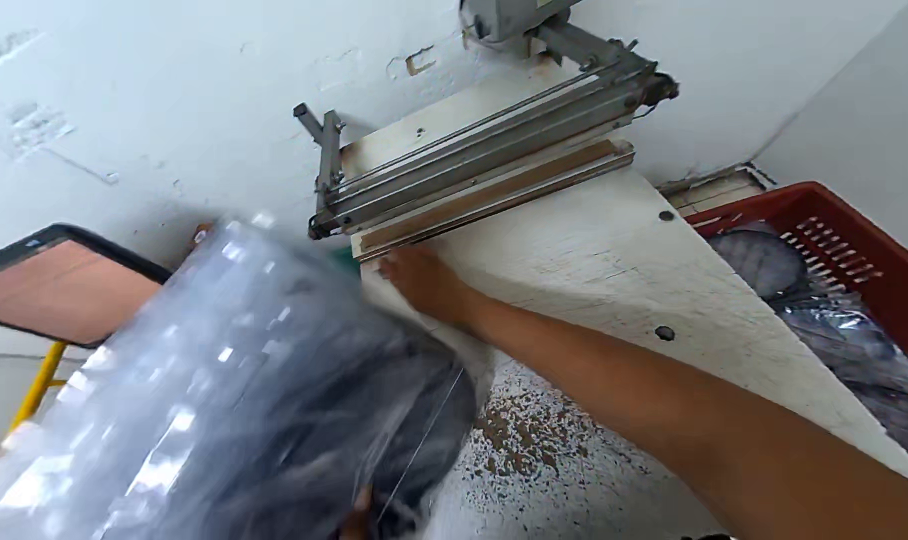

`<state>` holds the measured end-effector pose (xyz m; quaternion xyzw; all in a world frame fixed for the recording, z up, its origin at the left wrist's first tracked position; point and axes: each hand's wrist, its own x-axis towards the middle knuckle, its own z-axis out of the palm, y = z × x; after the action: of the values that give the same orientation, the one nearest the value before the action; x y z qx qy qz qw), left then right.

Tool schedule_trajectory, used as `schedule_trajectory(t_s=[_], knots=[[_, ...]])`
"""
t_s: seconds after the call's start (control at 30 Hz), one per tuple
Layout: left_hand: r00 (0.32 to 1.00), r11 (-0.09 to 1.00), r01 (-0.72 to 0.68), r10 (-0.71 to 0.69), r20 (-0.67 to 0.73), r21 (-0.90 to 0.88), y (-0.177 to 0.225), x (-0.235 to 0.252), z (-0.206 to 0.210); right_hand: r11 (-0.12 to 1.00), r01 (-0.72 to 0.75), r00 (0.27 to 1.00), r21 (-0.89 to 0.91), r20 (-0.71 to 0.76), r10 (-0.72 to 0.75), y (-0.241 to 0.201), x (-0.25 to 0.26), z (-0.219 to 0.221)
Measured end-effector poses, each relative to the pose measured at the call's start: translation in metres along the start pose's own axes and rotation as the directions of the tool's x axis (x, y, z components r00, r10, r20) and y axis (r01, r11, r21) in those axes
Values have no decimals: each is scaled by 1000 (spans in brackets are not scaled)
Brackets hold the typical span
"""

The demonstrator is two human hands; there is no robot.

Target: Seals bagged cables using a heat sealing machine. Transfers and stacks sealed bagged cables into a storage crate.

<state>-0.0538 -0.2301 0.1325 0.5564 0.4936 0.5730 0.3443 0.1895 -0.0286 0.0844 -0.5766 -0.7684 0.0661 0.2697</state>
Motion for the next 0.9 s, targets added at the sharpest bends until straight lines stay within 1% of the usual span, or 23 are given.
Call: schedule_trajectory(t_s=[0.07, 0.1, 0.13, 0.17, 0.2, 0.23, 0.27, 0.33, 0.37, 0.5, 0.53, 0.6, 0.7, 0.77, 0.8, 0.9], knots=[[995, 998, -56, 55, -83, -13, -4, 15, 22, 976, -218, 974, 23, 64, 216, 3, -42, -30], [991, 996, -89, 86, -107, -24, -9, 24, 29, 939, -342, 939, 40, 48, 340, 3, -70, -50], [989, 993, -111, 106, -104, -36, -16, 32, 34, 891, -450, 892, 65, -1, 451, -1, -100, -70], [991, 993, -112, 109, -83, -37, -19, 40, 38, 863, -496, 858, 97, -101, 504, -8, -130, -86], [993, 994, -104, 101, -60, -33, -20, 45, 41, 874, -468, 841, 128, -240, 485, -22, -158, -96], [994, 995, -101, 100, -48, -27, -20, 48, 43, 908, -390, 835, 151, -359, 418, -43, -181, -100], [993, 994, -107, 106, -44, -24, -20, 49, 45, 941, -297, 840, 164, -423, 339, -66, -196, -97], [992, 992, -124, 123, -27, -24, -18, 47, 45, 972, -136, 855, 191, -474, 213, -105, -202, -77], [992, 991, -129, 128, -20, -20, -18, 46, 45, 974, -105, 857, 199, -479, 190, -113, -198, -67], [994, 994, -106, 106, 13, -19, -18, 42, 39, 974, -95, 879, 205, -442, 179, -113, -182, -46], [994, 995, -94, 95, 49, -29, -19, 42, 36, 975, -95, 883, 199, -436, 175, -113, -180, -45], [981, 996, -80, 87, 174, -48, -19, 42, 30, 981, -95, 875, 168, -457, 163, -115, -176, -45], [922, 992, -98, 118, 369, -75, -21, 46, 22, 983, -109, 866, 145, -473, 166, -119, -171, -44], [861, 984, -110, 164, 482, -139, -28, 50, 17, 980, -131, 867, 149, -463, 187, -121, -163, -44], [834, 982, -95, 169, 524, -165, -29, 52, 15, 978, -143, 867, 152, -458, 198, -124, -159, -45], [793, 965, -67, 205, 574, -252, -27, 64, 18, 983, -143, 862, 115, -474, 180, -127, -147, -47]])
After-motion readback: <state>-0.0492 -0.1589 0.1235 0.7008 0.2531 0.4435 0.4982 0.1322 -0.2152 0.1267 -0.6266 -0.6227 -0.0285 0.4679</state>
